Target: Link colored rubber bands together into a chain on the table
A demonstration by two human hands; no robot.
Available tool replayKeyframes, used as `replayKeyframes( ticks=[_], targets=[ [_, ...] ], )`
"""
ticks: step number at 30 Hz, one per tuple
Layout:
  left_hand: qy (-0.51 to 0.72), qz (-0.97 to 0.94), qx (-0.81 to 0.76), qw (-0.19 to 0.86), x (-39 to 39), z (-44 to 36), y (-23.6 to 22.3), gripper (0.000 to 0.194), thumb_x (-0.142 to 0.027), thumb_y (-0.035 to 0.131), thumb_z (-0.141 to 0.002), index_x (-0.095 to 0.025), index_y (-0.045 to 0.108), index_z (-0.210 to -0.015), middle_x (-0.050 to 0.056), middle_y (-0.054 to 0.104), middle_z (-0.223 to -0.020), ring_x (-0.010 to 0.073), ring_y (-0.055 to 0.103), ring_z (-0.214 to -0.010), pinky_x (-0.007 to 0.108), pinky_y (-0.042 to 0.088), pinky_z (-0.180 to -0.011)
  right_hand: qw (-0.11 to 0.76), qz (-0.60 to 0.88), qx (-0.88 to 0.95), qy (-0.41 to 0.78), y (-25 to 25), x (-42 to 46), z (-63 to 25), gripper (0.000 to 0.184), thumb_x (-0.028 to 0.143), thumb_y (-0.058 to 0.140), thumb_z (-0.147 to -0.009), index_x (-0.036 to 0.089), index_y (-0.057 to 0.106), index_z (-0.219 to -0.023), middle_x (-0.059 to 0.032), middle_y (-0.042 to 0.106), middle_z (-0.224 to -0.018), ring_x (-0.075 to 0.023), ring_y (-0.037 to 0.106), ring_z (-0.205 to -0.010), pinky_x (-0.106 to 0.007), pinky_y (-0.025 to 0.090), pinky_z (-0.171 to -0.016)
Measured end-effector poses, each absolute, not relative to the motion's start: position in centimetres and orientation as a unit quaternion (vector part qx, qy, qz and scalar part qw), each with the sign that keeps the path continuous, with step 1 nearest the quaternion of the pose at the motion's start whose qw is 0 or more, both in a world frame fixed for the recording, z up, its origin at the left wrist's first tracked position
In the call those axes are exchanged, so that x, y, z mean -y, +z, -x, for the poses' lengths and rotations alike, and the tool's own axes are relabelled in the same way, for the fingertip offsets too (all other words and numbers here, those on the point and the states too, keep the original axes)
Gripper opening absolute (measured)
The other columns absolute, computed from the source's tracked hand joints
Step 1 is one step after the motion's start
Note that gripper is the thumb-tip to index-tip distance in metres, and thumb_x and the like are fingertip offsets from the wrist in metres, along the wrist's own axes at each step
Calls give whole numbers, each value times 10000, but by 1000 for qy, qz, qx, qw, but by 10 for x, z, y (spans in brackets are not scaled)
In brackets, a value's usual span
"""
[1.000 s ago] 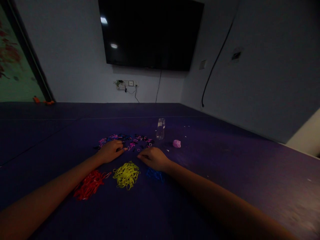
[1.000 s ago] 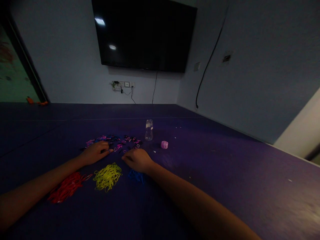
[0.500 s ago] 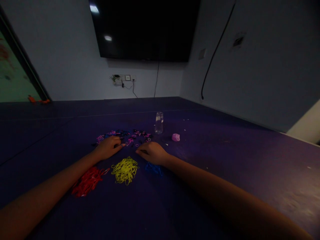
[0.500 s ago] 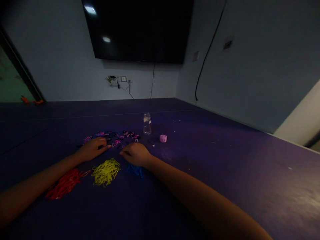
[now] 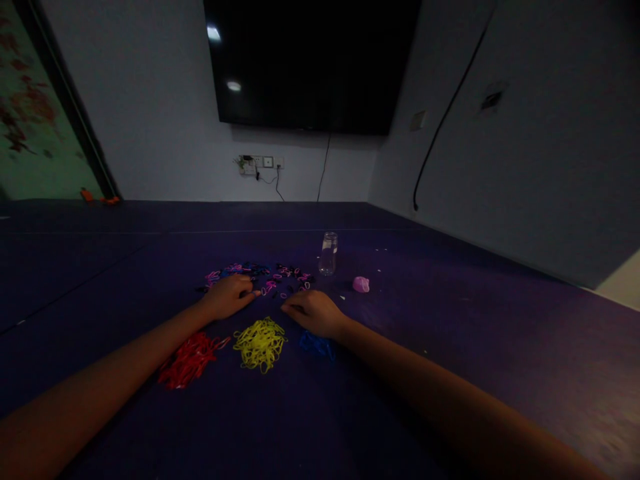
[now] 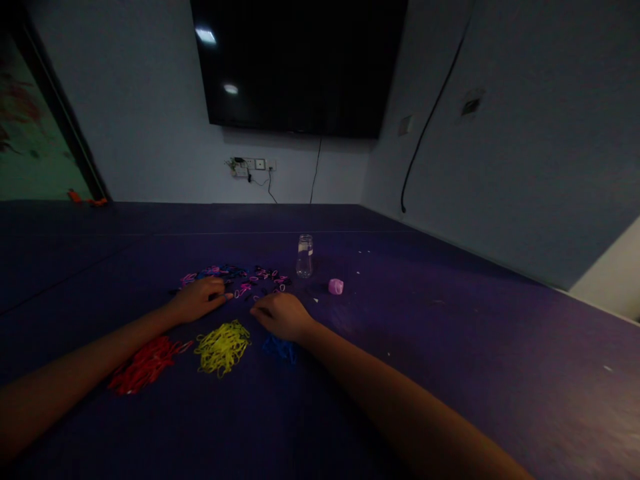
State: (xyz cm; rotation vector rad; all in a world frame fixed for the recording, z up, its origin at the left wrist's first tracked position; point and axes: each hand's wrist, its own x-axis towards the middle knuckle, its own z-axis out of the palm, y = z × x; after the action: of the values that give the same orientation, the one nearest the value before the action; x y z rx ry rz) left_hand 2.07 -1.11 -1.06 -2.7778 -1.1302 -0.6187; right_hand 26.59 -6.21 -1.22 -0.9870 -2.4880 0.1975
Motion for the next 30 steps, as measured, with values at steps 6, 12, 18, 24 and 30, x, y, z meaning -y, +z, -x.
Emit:
replayKeyframes(
  ticks=[6,12,18,24,30],
  targets=[
    [-202,906,369,37,13,-22,-10,376,-338,448,-904,-179,440,-562,3,487,-603,142,483,-624,265,350,-593,219,361,903,74,-12,61,-266,294,293,428,-949,172,666,-826,-42,680,-800,-127,588,-737,-234,347,-641],
    [-204,907,366,47,12,-21,-10,380,-348,429,-908,-174,459,-571,6,500,-613,134,482,-623,259,348,-589,218,366,903,62,-10,63,-265,296,298,430,-951,175,655,-804,-36,672,-785,-121,575,-719,-236,327,-625],
    [-199,908,366,47,13,-22,-9,383,-351,435,-911,-175,459,-572,7,499,-613,136,480,-625,257,341,-591,219,367,902,67,-11,63,-265,294,293,426,-950,178,674,-841,-42,689,-821,-128,595,-739,-239,347,-636],
    [-189,910,366,45,14,-22,-7,382,-338,426,-919,-174,473,-577,11,501,-624,140,484,-634,262,339,-604,223,365,901,72,-12,62,-266,276,284,435,-942,178,687,-905,-54,706,-876,-143,622,-791,-242,379,-666],
    [-192,909,366,47,13,-22,-8,368,-317,431,-919,-173,481,-584,8,492,-623,138,483,-632,263,338,-605,221,368,900,68,-12,63,-266,275,289,442,-940,174,687,-890,-53,704,-858,-144,617,-772,-246,376,-656]
  ],
)
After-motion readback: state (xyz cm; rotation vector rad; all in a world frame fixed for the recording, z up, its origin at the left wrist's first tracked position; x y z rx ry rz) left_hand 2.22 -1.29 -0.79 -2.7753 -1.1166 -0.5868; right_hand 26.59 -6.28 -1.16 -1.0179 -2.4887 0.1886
